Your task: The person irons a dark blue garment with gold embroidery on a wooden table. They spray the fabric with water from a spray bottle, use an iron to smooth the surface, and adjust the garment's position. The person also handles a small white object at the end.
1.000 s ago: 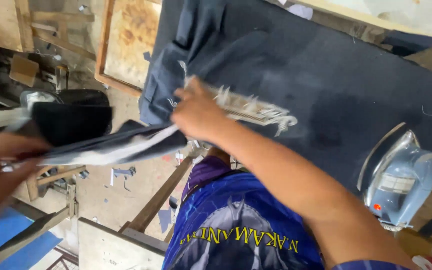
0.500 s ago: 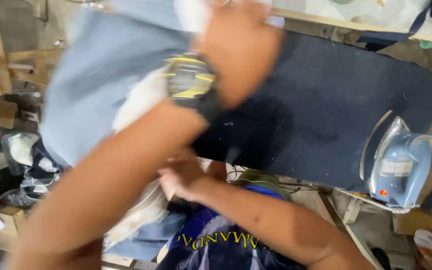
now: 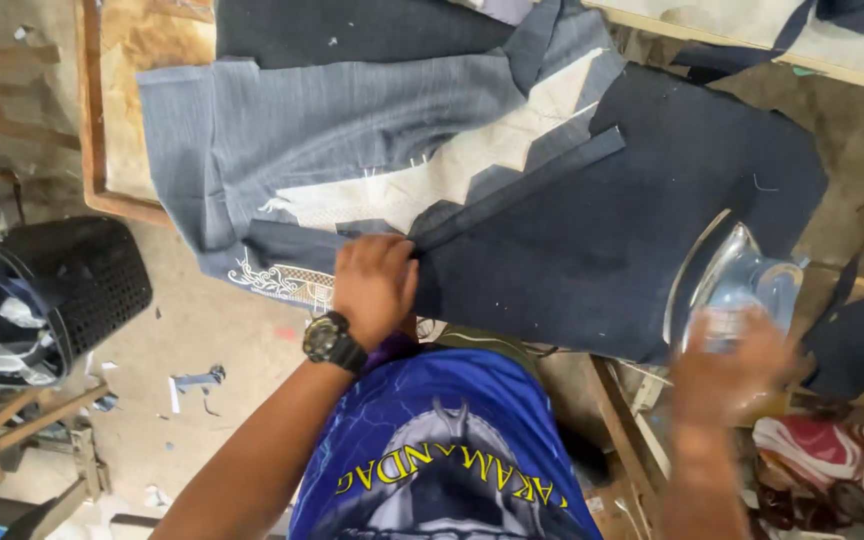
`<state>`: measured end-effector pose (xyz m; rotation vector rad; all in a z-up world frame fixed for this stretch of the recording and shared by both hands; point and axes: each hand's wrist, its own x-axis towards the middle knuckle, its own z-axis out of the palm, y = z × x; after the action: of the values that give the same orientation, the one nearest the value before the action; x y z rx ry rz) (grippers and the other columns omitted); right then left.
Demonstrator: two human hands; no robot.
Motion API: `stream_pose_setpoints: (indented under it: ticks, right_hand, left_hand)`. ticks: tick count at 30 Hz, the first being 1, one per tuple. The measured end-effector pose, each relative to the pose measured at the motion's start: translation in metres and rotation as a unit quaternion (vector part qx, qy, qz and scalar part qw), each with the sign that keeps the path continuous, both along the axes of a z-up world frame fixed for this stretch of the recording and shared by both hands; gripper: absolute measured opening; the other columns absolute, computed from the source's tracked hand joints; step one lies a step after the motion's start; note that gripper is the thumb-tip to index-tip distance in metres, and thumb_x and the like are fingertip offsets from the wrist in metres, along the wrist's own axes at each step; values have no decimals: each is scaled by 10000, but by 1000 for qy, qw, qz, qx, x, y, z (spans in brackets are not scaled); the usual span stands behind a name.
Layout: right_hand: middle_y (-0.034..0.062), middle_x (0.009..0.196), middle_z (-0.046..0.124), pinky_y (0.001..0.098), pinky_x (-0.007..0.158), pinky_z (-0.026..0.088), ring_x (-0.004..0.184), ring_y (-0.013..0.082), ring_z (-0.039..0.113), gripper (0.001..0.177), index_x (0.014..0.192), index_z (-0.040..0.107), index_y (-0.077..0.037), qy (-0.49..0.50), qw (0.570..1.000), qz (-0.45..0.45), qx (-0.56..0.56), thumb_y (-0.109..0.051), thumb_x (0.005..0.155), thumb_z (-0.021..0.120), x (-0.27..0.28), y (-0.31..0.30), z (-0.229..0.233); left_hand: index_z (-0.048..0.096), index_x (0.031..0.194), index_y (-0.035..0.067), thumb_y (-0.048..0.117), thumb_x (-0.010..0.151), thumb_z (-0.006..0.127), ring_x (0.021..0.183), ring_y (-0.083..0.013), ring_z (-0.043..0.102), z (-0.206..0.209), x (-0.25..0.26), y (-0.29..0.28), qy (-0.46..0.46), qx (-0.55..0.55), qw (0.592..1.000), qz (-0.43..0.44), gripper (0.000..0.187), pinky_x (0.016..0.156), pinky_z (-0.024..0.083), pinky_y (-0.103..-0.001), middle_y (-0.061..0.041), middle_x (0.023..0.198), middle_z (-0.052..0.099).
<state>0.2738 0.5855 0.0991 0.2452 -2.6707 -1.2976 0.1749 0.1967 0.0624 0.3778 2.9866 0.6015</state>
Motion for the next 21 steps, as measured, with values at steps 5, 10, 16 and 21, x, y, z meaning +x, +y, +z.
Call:
stream_pose_setpoints:
  ticks: [5,10,16,21]
  right_hand:
    - [241,1281,568,366,652,533,782,234,631,549,1542,362,9,-5,555,-376,-742,-220,1121,631,-26,113,-17]
    - [45,678,514,283,446,393,467,135,468,147,1107,569,-135,-24,466,-435,-770,-263,1093,640,-62,73,8]
    - [183,908,608,328,534,529,576,235,588,679,1575,375,-146,-101,530,-313,-781,-180,969,678,-87,21,33]
    - [258,1120,682,423,678,622,760,343,726,665,1568,426,-322,-195,594,-396,-673,-315,960,694,-111,-27,72]
  left_hand:
    - [611,1365,4,248,913,639,1370,-391,504,-43,23,40,58,-73,988,-122,515,1174,316,-603,-191,1443,585]
    - [493,1477,1,300,939,617,1475,-387,370,-48,25,85,6,-36,993,-113,628,1226,269,-545,-209,1559,449]
    - [540,1439,42,353,905,654,1451,-394,397,-41,25,115,-51,14,998,-21,628,1177,304,-572,-202,1519,485]
    - [585,1390,57,350,884,686,1416,-410,446,-43,25,98,-38,-28,999,-5,594,1151,337,-564,-213,1463,536]
